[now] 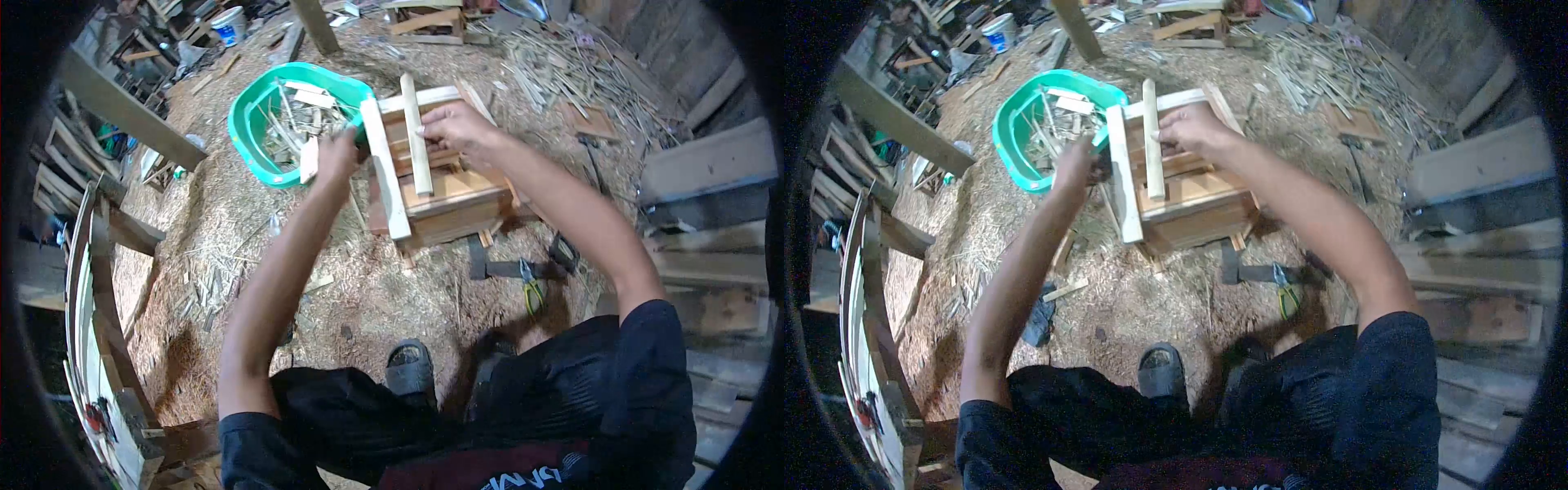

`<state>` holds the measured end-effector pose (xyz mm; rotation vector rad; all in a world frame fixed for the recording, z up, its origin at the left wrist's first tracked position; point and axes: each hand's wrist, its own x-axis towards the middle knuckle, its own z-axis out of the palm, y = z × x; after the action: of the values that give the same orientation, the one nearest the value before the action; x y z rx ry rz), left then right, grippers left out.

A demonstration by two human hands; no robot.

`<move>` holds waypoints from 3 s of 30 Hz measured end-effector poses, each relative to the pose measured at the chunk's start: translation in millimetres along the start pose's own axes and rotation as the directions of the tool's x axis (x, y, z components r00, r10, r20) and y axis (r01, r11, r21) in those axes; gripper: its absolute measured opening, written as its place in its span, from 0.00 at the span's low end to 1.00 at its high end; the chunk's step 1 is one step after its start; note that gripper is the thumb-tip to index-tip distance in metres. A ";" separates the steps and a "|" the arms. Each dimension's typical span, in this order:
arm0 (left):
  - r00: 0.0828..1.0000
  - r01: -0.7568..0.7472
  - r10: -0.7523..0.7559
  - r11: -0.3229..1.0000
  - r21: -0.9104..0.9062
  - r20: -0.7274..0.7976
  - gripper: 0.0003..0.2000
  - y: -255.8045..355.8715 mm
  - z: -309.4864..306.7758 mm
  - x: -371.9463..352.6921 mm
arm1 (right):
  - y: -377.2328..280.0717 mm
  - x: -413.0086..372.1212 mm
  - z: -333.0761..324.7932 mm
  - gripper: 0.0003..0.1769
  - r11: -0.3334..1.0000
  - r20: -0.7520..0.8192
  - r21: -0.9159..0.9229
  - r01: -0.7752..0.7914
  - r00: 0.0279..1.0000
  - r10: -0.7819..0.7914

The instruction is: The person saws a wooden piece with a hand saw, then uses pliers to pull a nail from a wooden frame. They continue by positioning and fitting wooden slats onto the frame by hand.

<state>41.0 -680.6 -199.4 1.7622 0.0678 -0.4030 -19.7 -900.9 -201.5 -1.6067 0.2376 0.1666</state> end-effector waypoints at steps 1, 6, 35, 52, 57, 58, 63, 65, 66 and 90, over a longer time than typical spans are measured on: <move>1.000 -0.001 0.000 0.999 0.038 0.024 0.31 -12.9 2.6 4.6 | 0.0 7.2 5.7 0.15 0.999 0.000 -0.042 -0.025 1.000 0.025; 0.977 -0.098 0.114 0.991 -0.095 0.179 0.21 -53.2 24.9 15.7 | 14.0 25.7 19.2 0.12 0.997 0.126 -0.007 -0.083 0.989 0.083; 0.952 -0.147 0.235 0.913 -0.380 0.195 0.16 -60.6 37.0 2.2 | 49.9 18.4 30.8 0.13 0.971 0.166 0.227 0.079 0.979 -0.119; 0.953 -0.175 0.250 0.916 -0.362 0.173 0.17 -66.7 36.5 1.5 | 57.4 21.3 33.4 0.13 0.973 0.199 0.186 0.136 0.965 -0.173; 0.939 -0.206 0.292 0.900 -0.384 0.181 0.17 -73.3 36.9 8.9 | 59.4 21.4 33.6 0.13 0.969 0.189 0.172 0.177 0.959 -0.209; 0.941 -0.200 0.287 0.899 -0.390 0.180 0.18 -71.7 37.0 7.0 | 59.9 21.6 33.3 0.13 0.969 0.192 0.169 0.181 0.958 -0.212; 0.938 -0.213 0.293 0.910 -0.356 0.188 0.18 -74.4 35.4 9.8 | 60.3 22.5 33.3 0.13 0.972 0.193 0.150 0.182 0.959 -0.209; 0.938 -0.220 0.293 0.916 -0.335 0.186 0.18 -76.5 34.7 12.0 | 59.7 23.1 30.6 0.14 0.980 0.224 0.121 0.157 0.957 -0.181; 0.939 -0.224 0.292 0.920 -0.323 0.183 0.18 -76.3 34.3 12.1 | 57.6 21.7 31.1 0.14 0.983 0.222 0.109 0.149 0.960 -0.171; 0.807 -0.541 0.583 0.793 0.280 -0.094 0.23 -63.4 42.5 40.9 | 8.8 -14.7 -50.0 0.24 0.794 -0.193 -0.607 0.031 0.964 -0.185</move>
<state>52.9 -713.4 -278.6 1.9509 -0.3970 0.1975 -38.1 -950.4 -203.8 -2.2797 0.2983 -0.0593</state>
